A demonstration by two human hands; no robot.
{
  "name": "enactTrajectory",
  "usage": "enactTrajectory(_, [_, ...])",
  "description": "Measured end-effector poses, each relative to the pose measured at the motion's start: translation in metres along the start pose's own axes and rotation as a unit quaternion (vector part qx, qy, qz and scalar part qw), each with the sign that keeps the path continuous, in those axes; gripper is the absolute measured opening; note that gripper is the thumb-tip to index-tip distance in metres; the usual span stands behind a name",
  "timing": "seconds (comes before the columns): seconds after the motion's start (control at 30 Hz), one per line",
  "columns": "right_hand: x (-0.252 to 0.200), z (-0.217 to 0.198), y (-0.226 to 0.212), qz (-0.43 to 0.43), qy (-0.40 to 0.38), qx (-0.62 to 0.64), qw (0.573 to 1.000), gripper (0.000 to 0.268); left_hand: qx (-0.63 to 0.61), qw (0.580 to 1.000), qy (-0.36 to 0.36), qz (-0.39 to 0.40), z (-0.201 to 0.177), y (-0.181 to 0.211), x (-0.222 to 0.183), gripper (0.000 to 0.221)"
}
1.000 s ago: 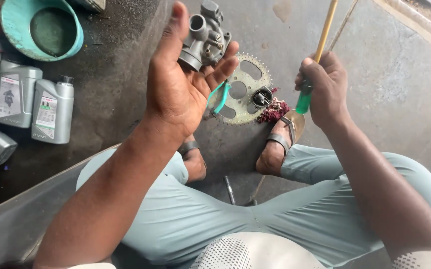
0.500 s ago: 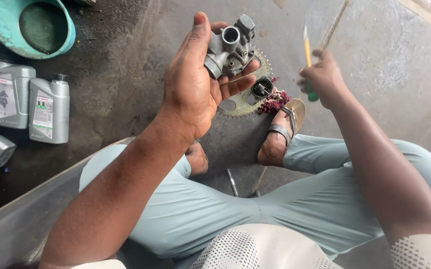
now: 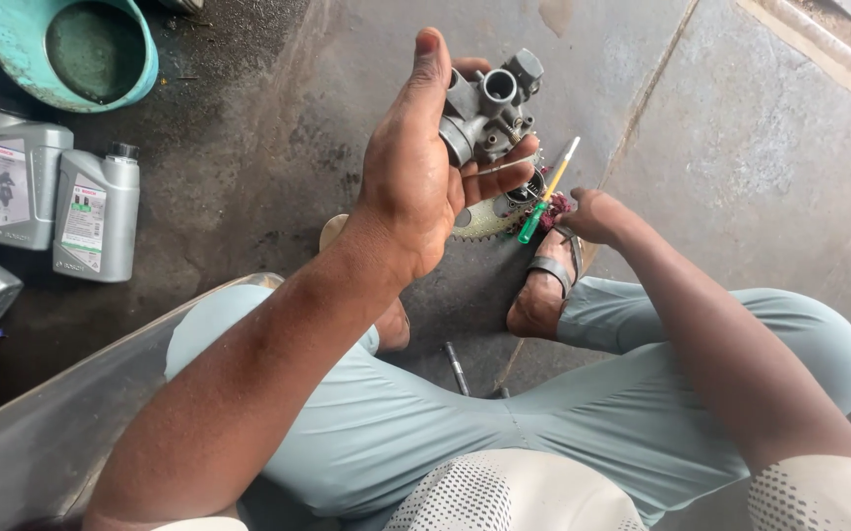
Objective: Using a screwdriver and hands to disassemble and inspect a motorcycle carburetor.
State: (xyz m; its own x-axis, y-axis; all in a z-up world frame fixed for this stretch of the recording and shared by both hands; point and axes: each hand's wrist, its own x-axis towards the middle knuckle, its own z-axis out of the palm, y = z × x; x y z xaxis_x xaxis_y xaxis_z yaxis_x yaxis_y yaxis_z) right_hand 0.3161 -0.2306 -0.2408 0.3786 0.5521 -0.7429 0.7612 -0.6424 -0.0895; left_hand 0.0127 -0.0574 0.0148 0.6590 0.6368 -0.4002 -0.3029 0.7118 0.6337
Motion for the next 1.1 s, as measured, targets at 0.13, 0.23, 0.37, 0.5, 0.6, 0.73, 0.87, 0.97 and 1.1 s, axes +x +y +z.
enactTrajectory(0.13, [-0.071,-0.067,-0.061,-0.044,0.142,-0.031,0.988,0.030,0.007,1.000,0.006,-0.007,0.003,-0.001,-0.002,0.061])
enactTrajectory(0.23, [-0.120,-0.102,-0.094,-0.137,0.219,0.021,0.966,0.022,-0.012,1.000,-0.010,-0.008,0.003,-0.001,-0.004,0.059])
enactTrajectory(0.37, [-0.131,-0.102,-0.110,-0.196,0.244,0.065,0.948,0.018,0.009,1.000,-0.019,0.002,0.003,-0.003,-0.008,0.057])
enactTrajectory(0.5, [-0.113,-0.082,-0.109,-0.227,0.231,0.043,0.945,0.016,0.035,0.999,-0.021,0.006,0.009,-0.002,-0.015,0.056])
enactTrajectory(0.6, [-0.094,-0.062,-0.101,-0.232,0.214,0.020,0.949,0.016,0.076,0.997,-0.031,0.006,0.016,0.002,-0.023,0.056])
enactTrajectory(0.73, [-0.097,-0.063,-0.111,-0.166,0.136,-0.038,0.976,0.014,0.120,0.992,-0.038,0.004,0.021,0.004,-0.029,0.053])
enactTrajectory(0.87, [-0.089,-0.054,-0.111,-0.108,0.087,-0.077,0.987,0.013,0.114,0.992,-0.044,0.018,0.015,-0.001,-0.025,0.052])
enactTrajectory(0.97, [-0.079,-0.043,-0.103,-0.138,0.131,-0.070,0.979,0.013,0.100,0.994,-0.038,0.017,0.014,-0.004,-0.021,0.052])
enactTrajectory(1.1, [-0.081,-0.046,-0.110,-0.175,0.165,-0.055,0.969,0.022,0.098,0.995,-0.034,0.014,0.013,-0.005,-0.019,0.052])
